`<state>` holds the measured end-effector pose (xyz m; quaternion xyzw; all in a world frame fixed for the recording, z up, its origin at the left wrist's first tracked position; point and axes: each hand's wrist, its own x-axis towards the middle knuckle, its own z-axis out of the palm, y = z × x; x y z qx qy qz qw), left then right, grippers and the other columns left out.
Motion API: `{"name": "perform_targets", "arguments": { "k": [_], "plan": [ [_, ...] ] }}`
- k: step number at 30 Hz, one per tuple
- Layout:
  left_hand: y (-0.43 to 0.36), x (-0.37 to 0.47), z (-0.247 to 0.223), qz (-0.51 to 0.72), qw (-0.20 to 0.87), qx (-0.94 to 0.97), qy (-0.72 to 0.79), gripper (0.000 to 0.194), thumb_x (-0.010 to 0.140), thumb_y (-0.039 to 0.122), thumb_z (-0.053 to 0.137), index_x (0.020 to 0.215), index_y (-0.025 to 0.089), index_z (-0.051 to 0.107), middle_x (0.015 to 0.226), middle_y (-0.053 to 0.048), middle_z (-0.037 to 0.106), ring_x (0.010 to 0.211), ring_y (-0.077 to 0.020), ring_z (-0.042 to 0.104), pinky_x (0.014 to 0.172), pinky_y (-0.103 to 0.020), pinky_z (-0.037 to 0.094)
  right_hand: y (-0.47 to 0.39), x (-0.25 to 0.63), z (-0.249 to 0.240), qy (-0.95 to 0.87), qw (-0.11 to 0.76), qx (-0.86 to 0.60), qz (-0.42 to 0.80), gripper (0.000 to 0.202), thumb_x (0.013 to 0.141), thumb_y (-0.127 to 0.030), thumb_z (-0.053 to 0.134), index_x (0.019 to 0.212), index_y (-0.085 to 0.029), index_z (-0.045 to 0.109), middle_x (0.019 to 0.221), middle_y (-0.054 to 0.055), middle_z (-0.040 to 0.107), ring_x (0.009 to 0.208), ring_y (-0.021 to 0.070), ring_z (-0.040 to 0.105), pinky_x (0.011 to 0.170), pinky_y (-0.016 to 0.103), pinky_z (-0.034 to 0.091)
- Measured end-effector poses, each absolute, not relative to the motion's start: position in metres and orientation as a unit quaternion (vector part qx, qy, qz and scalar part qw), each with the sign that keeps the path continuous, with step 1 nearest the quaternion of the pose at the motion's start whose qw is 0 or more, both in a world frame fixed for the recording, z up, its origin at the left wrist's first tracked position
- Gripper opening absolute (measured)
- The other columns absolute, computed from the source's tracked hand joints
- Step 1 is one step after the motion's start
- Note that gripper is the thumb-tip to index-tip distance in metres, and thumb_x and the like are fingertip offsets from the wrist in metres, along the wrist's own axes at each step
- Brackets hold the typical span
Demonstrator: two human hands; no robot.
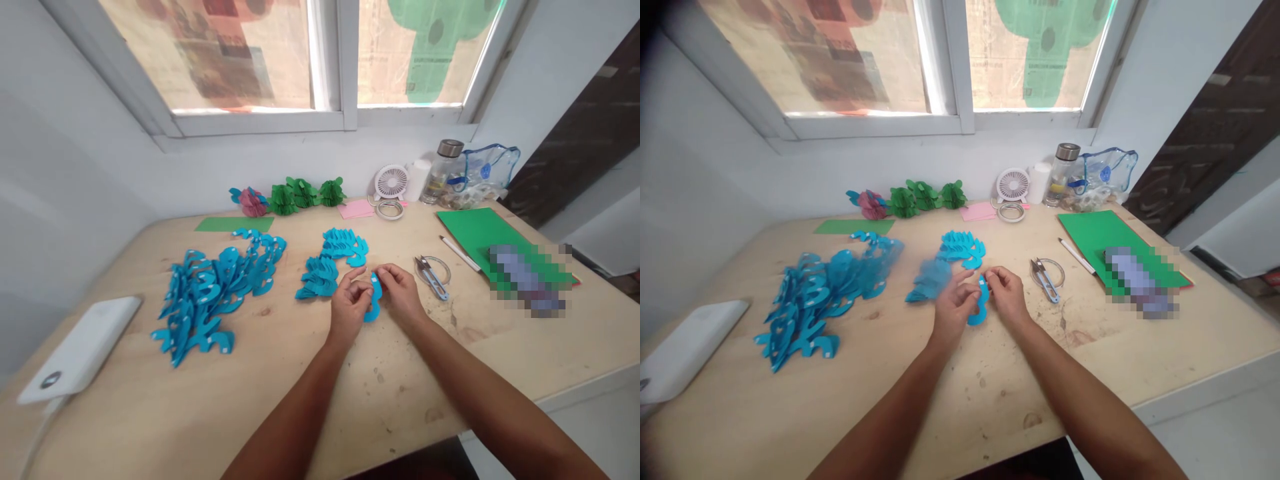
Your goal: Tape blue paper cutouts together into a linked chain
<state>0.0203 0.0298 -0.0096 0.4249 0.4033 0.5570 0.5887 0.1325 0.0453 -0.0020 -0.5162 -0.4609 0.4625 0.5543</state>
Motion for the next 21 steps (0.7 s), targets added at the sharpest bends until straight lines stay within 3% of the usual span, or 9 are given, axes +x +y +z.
{"name": "perform_targets", "arguments": {
  "k": [13, 18, 21],
  "plan": [
    [0.0290, 0.0203, -0.0081, 0.537, 0.595, 0.438, 0.406, 0.042, 0.067, 0.021, 0.062, 0.109, 0.014, 0.060, 0.064, 0.001, 0.058, 0.049, -0.0065, 0.047, 0.040, -0.016, 0.034, 0.0461, 0.1331, -0.0046, -0.372, 0.564, -0.460, 0.576, 0.020, 0.062, -0.033, 0.069, 0.073, -0.018, 0.061, 0.061, -0.003, 0.058, 0.051, 0.0090, 0.049, 0.049, 0.022, 0.040],
    [0.0308, 0.0207, -0.0097, 0.552, 0.591, 0.441, 0.390, 0.038, 0.067, 0.019, 0.061, 0.104, 0.013, 0.060, 0.068, -0.001, 0.062, 0.054, -0.0086, 0.054, 0.054, -0.021, 0.045, 0.0455, 0.1325, -0.0045, -0.365, 0.552, -0.454, 0.597, 0.023, 0.061, -0.035, 0.071, 0.070, -0.018, 0.058, 0.054, -0.005, 0.055, 0.046, 0.0085, 0.047, 0.045, 0.021, 0.038],
    [0.0320, 0.0209, -0.0117, 0.553, 0.587, 0.440, 0.396, 0.039, 0.067, 0.018, 0.060, 0.105, 0.013, 0.059, 0.069, 0.000, 0.062, 0.055, -0.0082, 0.054, 0.057, -0.022, 0.046, 0.0458, 0.1315, -0.0041, -0.372, 0.554, -0.451, 0.593, 0.023, 0.061, -0.035, 0.071, 0.068, -0.018, 0.057, 0.055, -0.005, 0.055, 0.048, 0.0082, 0.047, 0.048, 0.021, 0.037]
  ]
}}
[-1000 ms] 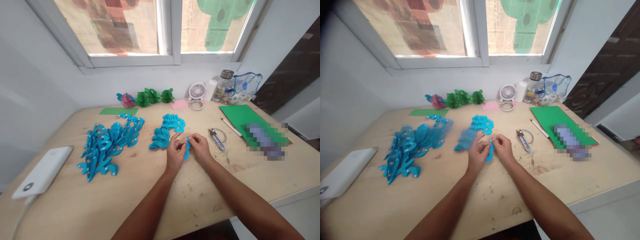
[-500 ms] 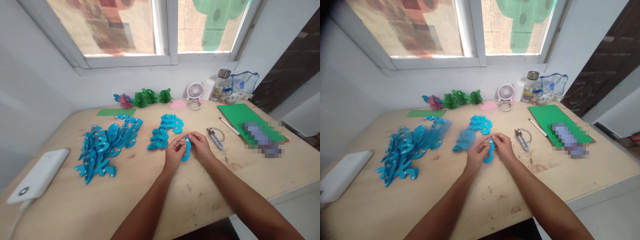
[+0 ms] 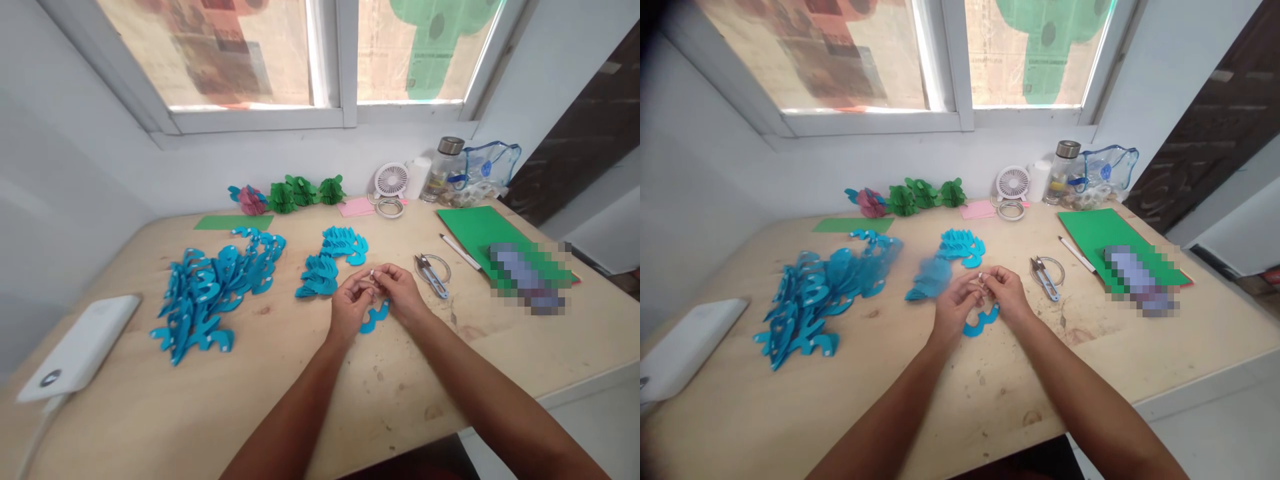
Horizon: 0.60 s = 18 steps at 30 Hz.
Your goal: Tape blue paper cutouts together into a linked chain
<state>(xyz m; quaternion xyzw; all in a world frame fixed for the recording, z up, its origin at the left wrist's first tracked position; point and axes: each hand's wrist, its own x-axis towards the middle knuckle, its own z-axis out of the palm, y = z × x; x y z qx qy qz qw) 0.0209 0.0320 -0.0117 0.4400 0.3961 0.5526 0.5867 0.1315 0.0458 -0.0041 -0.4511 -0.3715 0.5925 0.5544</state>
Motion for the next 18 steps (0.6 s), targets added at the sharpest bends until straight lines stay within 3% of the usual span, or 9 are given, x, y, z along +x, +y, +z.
{"name": "perform_targets", "arguments": {
  "k": [7, 13, 18],
  "plan": [
    [0.029, 0.024, -0.016, 0.535, 0.526, 0.495, 0.439, 0.043, 0.071, 0.017, 0.055, 0.114, 0.015, 0.055, 0.072, -0.001, 0.064, 0.061, -0.0105, 0.058, 0.062, -0.023, 0.046, 0.047, 0.131, -0.003, -0.391, 0.546, -0.472, 0.570, 0.024, 0.061, -0.037, 0.069, 0.064, -0.018, 0.054, 0.053, -0.005, 0.053, 0.046, 0.0082, 0.044, 0.047, 0.022, 0.036],
    [0.028, 0.018, -0.017, 0.503, 0.360, 0.612, 0.493, 0.052, 0.075, 0.013, 0.047, 0.126, 0.019, 0.042, 0.072, 0.001, 0.062, 0.066, -0.0126, 0.057, 0.068, -0.026, 0.045, 0.049, 0.132, -0.002, -0.397, 0.561, -0.490, 0.536, 0.022, 0.063, -0.036, 0.067, 0.063, -0.018, 0.055, 0.054, -0.005, 0.053, 0.048, 0.0081, 0.044, 0.048, 0.021, 0.034],
    [0.025, 0.011, -0.001, 0.300, 0.204, 0.785, 0.502, 0.013, 0.074, 0.021, 0.056, 0.086, 0.019, 0.062, 0.080, -0.006, 0.061, 0.086, -0.0214, 0.053, 0.080, -0.035, 0.039, 0.052, 0.136, -0.001, -0.366, 0.594, -0.513, 0.500, 0.018, 0.063, -0.034, 0.065, 0.063, -0.018, 0.056, 0.056, -0.004, 0.056, 0.048, 0.0082, 0.045, 0.048, 0.022, 0.035]
  ]
}}
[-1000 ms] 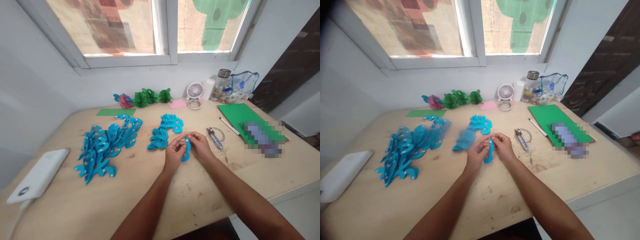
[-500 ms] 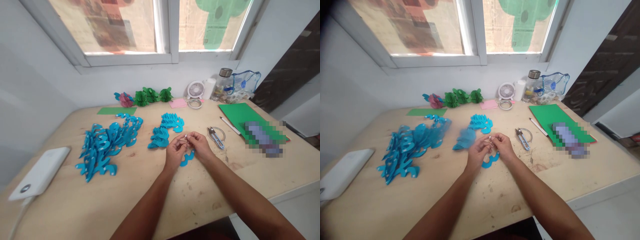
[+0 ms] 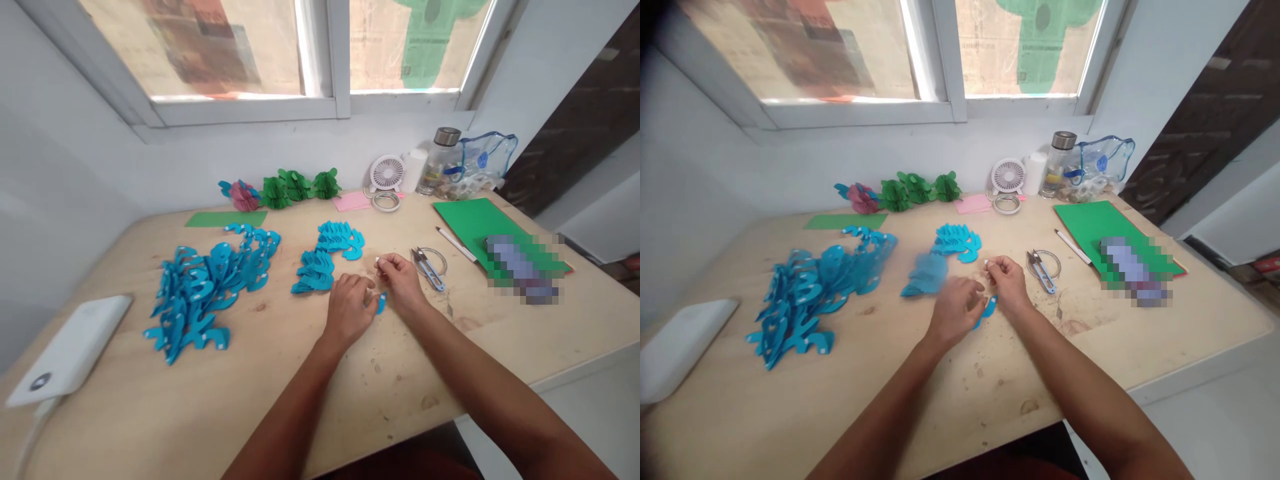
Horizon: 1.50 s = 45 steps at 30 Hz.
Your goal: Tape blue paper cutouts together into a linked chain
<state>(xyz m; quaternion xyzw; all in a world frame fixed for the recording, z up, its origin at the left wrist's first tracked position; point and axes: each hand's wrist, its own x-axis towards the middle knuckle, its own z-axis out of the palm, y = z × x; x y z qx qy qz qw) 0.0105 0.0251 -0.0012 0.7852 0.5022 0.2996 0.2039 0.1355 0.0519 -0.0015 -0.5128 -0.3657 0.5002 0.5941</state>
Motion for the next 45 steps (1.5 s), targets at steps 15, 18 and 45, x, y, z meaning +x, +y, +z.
{"name": "perform_targets", "arguments": {
  "k": [15, 18, 45],
  "plan": [
    [0.022, 0.000, 0.013, 0.145, 0.182, 0.832, 0.503, 0.009, 0.067, 0.012, 0.058, 0.072, 0.020, 0.059, 0.079, -0.005, 0.060, 0.084, -0.0226, 0.053, 0.071, -0.033, 0.035, 0.052, 0.136, -0.001, -0.367, 0.586, -0.535, 0.485, 0.017, 0.065, -0.032, 0.064, 0.063, -0.017, 0.058, 0.053, -0.004, 0.053, 0.048, 0.0079, 0.043, 0.048, 0.022, 0.033],
    [0.025, 0.001, 0.009, 0.205, 0.247, 0.797, 0.511, 0.012, 0.067, 0.008, 0.053, 0.064, 0.019, 0.056, 0.068, -0.001, 0.060, 0.071, -0.0173, 0.054, 0.063, -0.028, 0.036, 0.052, 0.137, -0.002, -0.363, 0.598, -0.524, 0.486, 0.016, 0.065, -0.031, 0.064, 0.064, -0.017, 0.058, 0.057, -0.003, 0.056, 0.049, 0.0077, 0.044, 0.049, 0.021, 0.034],
    [0.037, 0.013, -0.007, 0.494, 0.601, 0.422, 0.466, 0.018, 0.063, 0.026, 0.065, 0.075, 0.013, 0.061, 0.062, -0.001, 0.064, 0.050, -0.0110, 0.058, 0.048, -0.022, 0.045, 0.050, 0.137, -0.005, -0.434, 0.543, -0.511, 0.506, 0.017, 0.064, -0.032, 0.068, 0.066, -0.016, 0.062, 0.059, -0.002, 0.059, 0.053, 0.0100, 0.049, 0.053, 0.023, 0.037]
  ]
}}
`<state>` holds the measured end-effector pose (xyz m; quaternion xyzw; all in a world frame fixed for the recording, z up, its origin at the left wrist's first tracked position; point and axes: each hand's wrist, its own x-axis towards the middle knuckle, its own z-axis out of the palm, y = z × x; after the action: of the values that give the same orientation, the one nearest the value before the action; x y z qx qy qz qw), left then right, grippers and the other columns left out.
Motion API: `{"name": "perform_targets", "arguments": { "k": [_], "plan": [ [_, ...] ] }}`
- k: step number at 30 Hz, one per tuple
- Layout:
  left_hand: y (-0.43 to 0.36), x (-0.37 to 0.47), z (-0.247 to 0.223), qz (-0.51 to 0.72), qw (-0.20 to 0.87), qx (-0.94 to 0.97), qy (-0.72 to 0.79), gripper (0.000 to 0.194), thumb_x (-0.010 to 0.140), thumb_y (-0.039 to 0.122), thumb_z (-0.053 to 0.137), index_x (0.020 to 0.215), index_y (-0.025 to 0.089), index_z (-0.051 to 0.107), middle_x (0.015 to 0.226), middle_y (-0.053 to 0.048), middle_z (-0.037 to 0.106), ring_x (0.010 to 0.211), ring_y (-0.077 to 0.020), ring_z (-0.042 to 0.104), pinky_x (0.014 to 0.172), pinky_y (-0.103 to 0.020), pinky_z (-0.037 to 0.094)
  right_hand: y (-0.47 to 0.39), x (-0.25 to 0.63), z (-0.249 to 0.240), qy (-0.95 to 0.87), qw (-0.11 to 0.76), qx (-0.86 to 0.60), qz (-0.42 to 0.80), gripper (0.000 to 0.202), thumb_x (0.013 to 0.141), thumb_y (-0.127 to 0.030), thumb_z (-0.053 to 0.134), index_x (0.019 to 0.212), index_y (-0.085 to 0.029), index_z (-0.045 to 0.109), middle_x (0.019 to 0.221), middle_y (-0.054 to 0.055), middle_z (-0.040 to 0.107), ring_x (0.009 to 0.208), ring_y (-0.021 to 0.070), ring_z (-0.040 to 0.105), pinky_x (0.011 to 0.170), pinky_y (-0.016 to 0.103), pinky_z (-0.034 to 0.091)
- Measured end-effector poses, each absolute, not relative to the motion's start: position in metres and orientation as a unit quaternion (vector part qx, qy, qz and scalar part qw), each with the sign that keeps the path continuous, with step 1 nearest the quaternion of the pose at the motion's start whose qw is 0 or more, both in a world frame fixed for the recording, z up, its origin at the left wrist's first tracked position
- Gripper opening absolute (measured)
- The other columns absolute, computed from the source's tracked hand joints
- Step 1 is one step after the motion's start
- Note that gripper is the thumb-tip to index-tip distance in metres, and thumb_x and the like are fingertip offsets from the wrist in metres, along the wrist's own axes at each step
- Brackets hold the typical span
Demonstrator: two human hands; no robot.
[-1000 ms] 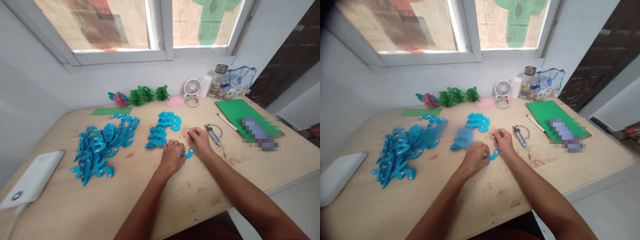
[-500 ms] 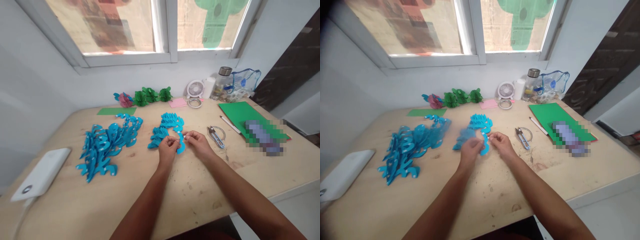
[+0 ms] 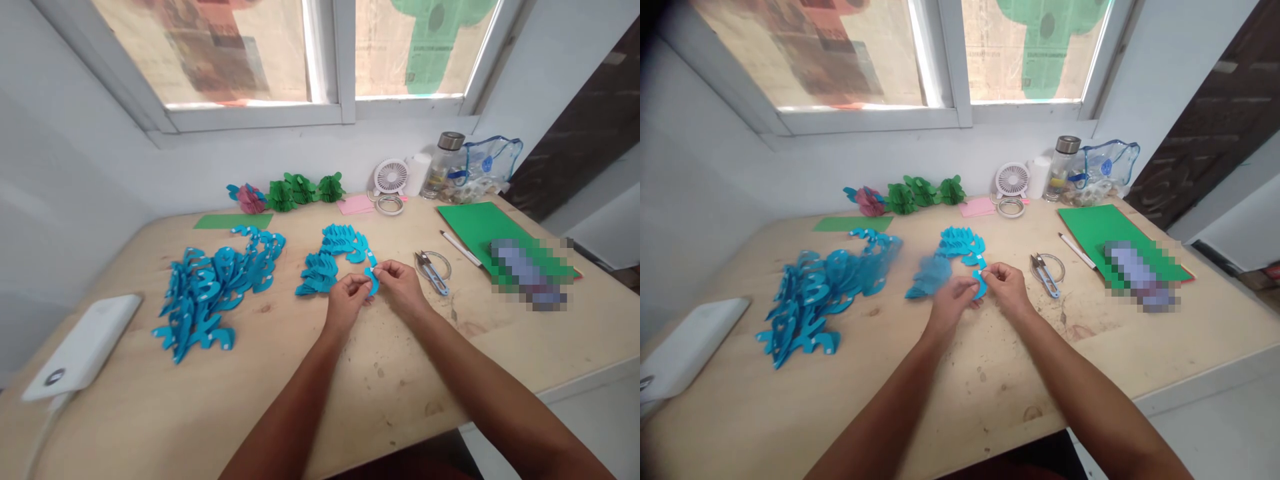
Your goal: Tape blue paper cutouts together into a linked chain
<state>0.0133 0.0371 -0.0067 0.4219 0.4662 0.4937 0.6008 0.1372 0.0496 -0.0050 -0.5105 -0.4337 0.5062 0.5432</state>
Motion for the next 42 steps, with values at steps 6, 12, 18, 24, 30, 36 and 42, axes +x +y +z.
{"name": "perform_targets", "arguments": {
  "k": [6, 12, 18, 24, 30, 36, 42],
  "plan": [
    [0.035, 0.014, -0.010, 0.479, 0.609, 0.433, 0.461, 0.016, 0.062, 0.024, 0.065, 0.074, 0.014, 0.060, 0.056, 0.000, 0.062, 0.047, -0.0111, 0.057, 0.048, -0.022, 0.044, 0.050, 0.138, -0.008, -0.433, 0.540, -0.504, 0.517, 0.018, 0.064, -0.033, 0.068, 0.067, -0.016, 0.062, 0.058, -0.002, 0.058, 0.051, 0.0098, 0.050, 0.051, 0.023, 0.038],
    [0.037, 0.014, -0.007, 0.503, 0.608, 0.408, 0.460, 0.016, 0.063, 0.024, 0.064, 0.073, 0.014, 0.057, 0.054, 0.000, 0.062, 0.046, -0.0104, 0.056, 0.049, -0.022, 0.044, 0.050, 0.136, -0.012, -0.452, 0.524, -0.475, 0.545, 0.019, 0.065, -0.033, 0.068, 0.069, -0.016, 0.062, 0.057, -0.003, 0.057, 0.050, 0.0092, 0.049, 0.050, 0.023, 0.038],
    [0.036, 0.014, -0.007, 0.520, 0.605, 0.398, 0.454, 0.018, 0.064, 0.024, 0.064, 0.077, 0.014, 0.056, 0.057, -0.001, 0.064, 0.048, -0.0108, 0.057, 0.050, -0.022, 0.044, 0.050, 0.137, -0.011, -0.467, 0.518, -0.489, 0.524, 0.018, 0.065, -0.033, 0.067, 0.068, -0.016, 0.062, 0.059, -0.002, 0.058, 0.052, 0.0102, 0.050, 0.053, 0.024, 0.039],
    [0.036, 0.014, -0.009, 0.530, 0.599, 0.396, 0.451, 0.019, 0.065, 0.026, 0.065, 0.078, 0.014, 0.057, 0.057, -0.001, 0.064, 0.048, -0.0108, 0.057, 0.050, -0.022, 0.044, 0.048, 0.135, -0.009, -0.468, 0.506, -0.493, 0.530, 0.020, 0.064, -0.034, 0.067, 0.068, -0.015, 0.061, 0.057, -0.002, 0.057, 0.050, 0.0103, 0.050, 0.052, 0.024, 0.040],
    [0.037, 0.015, -0.009, 0.539, 0.585, 0.394, 0.460, 0.016, 0.065, 0.027, 0.065, 0.072, 0.014, 0.059, 0.057, 0.001, 0.061, 0.050, -0.0106, 0.057, 0.053, -0.023, 0.046, 0.046, 0.134, -0.004, -0.494, 0.498, -0.514, 0.493, 0.019, 0.063, -0.034, 0.066, 0.066, -0.016, 0.062, 0.061, 0.000, 0.061, 0.051, 0.0115, 0.053, 0.051, 0.024, 0.041],
    [0.036, 0.015, -0.008, 0.546, 0.570, 0.394, 0.471, 0.016, 0.065, 0.028, 0.066, 0.071, 0.014, 0.062, 0.059, 0.000, 0.061, 0.054, -0.0115, 0.058, 0.054, -0.024, 0.047, 0.045, 0.133, -0.003, -0.508, 0.495, -0.525, 0.470, 0.017, 0.065, -0.033, 0.064, 0.066, -0.017, 0.062, 0.060, 0.001, 0.061, 0.052, 0.0124, 0.054, 0.052, 0.025, 0.043],
    [0.035, 0.016, -0.008, 0.559, 0.561, 0.389, 0.470, 0.014, 0.064, 0.026, 0.066, 0.069, 0.013, 0.064, 0.062, 0.000, 0.062, 0.055, -0.0103, 0.057, 0.055, -0.023, 0.049, 0.043, 0.130, -0.002, -0.507, 0.500, -0.532, 0.458, 0.013, 0.065, -0.029, 0.063, 0.066, -0.016, 0.062, 0.063, 0.001, 0.061, 0.053, 0.0118, 0.053, 0.052, 0.025, 0.042]
  ]
}}
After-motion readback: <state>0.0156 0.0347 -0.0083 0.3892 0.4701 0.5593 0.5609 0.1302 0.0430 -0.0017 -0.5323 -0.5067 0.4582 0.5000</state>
